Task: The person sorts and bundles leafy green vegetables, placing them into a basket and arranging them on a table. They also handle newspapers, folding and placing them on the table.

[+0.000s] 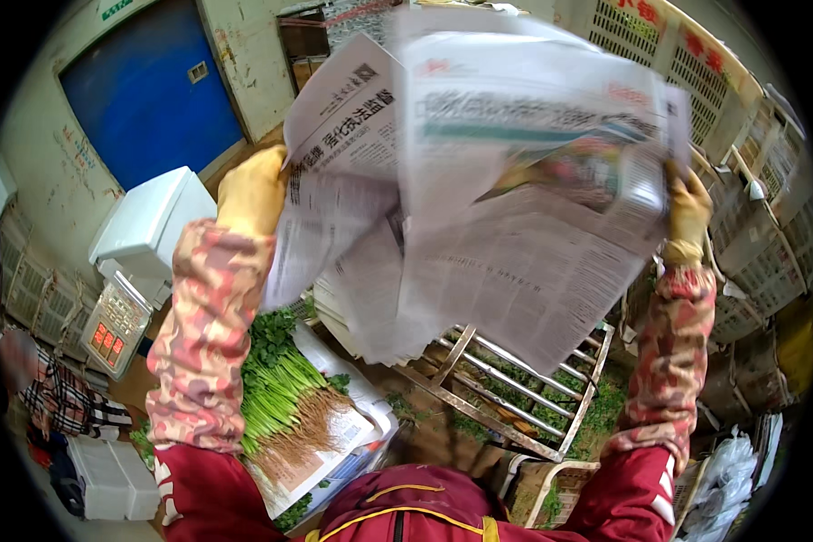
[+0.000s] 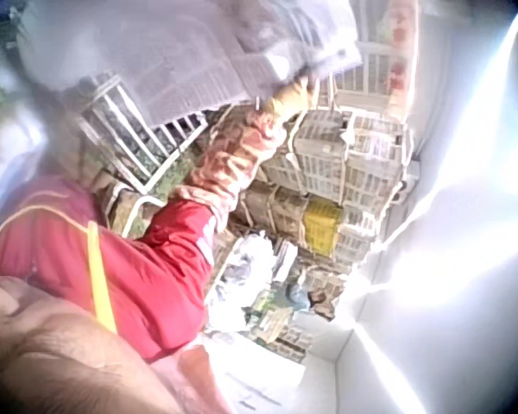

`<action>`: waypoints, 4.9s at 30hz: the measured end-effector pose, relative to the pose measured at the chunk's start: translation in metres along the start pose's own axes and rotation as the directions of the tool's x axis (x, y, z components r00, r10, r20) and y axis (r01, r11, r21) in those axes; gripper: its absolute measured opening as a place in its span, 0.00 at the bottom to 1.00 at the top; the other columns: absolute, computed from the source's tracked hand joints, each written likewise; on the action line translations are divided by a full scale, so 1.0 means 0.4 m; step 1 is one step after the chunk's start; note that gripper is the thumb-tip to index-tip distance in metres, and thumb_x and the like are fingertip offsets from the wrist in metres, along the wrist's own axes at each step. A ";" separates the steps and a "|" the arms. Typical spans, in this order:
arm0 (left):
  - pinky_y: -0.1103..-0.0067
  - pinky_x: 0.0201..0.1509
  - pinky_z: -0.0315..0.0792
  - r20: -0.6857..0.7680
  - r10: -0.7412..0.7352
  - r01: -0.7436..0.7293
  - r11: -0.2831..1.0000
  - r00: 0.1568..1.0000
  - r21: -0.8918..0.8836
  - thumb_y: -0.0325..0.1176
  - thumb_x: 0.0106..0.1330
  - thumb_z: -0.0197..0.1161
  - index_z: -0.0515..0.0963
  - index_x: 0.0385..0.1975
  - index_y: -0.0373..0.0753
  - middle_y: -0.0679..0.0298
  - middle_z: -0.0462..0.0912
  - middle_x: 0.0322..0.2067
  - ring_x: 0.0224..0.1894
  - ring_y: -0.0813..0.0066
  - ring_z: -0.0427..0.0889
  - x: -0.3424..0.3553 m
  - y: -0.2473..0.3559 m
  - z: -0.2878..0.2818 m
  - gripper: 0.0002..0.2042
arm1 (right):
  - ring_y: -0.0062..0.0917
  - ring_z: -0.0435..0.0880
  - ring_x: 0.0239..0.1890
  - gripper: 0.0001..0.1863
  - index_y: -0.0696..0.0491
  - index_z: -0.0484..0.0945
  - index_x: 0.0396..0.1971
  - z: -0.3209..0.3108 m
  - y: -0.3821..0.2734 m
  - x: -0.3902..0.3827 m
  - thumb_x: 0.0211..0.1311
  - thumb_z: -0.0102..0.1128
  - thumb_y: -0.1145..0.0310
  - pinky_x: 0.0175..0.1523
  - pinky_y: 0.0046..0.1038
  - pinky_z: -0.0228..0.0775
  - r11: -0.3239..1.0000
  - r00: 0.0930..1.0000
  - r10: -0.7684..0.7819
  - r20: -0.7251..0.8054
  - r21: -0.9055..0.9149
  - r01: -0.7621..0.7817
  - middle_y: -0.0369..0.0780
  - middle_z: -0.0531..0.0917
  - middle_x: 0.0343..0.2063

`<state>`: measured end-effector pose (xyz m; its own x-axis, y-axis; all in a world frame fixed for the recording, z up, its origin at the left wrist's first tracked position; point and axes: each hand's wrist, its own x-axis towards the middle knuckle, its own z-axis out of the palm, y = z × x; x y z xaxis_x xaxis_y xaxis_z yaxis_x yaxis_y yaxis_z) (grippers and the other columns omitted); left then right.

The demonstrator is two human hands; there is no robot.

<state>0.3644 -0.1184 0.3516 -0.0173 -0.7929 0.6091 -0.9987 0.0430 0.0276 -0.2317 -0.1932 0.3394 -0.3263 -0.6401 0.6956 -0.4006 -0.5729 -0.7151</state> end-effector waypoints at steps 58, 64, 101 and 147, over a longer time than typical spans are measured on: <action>0.69 0.60 0.68 0.116 -0.993 0.903 -0.043 0.008 -0.428 0.20 0.57 0.62 0.59 0.63 0.28 0.47 0.72 0.56 0.56 0.58 0.73 -1.713 -0.218 -0.392 0.32 | 0.43 0.64 0.65 0.27 0.56 0.69 0.58 0.982 -0.551 -1.345 0.60 0.60 0.63 0.68 0.42 0.55 0.769 -0.084 -0.589 0.803 0.590 0.247 0.47 0.70 0.59; 0.61 0.65 0.59 0.196 -0.745 0.759 0.651 0.638 0.002 0.28 0.54 0.66 0.64 0.61 0.32 0.44 0.69 0.57 0.59 0.44 0.68 -1.340 -0.293 -0.571 0.32 | 0.46 0.66 0.63 0.27 0.56 0.69 0.58 0.999 -0.595 -1.291 0.60 0.60 0.63 0.68 0.45 0.52 0.837 0.166 -0.523 0.836 0.468 0.282 0.49 0.72 0.58; 0.50 0.69 0.47 0.298 -0.533 0.392 0.817 0.792 0.422 0.37 0.64 0.57 0.65 0.64 0.46 0.50 0.63 0.64 0.67 0.48 0.58 -1.260 -0.688 -0.155 0.27 | 0.45 0.71 0.57 0.30 0.56 0.69 0.58 1.032 -0.523 -1.171 0.56 0.65 0.63 0.62 0.41 0.61 0.889 0.467 -0.446 0.764 0.316 0.332 0.50 0.73 0.54; 0.61 0.68 0.56 0.230 0.840 -0.440 0.467 0.491 -0.767 0.28 0.65 0.58 0.62 0.63 0.32 0.42 0.58 0.65 0.65 0.42 0.62 -1.164 1.385 0.575 0.26 | 0.44 0.62 0.66 0.48 0.59 0.56 0.66 -0.930 0.143 -2.071 0.60 0.46 0.33 0.69 0.40 0.55 0.145 0.100 0.989 0.106 -0.769 -0.622 0.53 0.66 0.62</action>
<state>-0.1919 0.1348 -0.0991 -0.8589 -0.4928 0.1399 -0.4217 0.8352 0.3529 -0.3028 0.4950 -0.2518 -0.3378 -0.6849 -0.6456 -0.5138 0.7089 -0.4833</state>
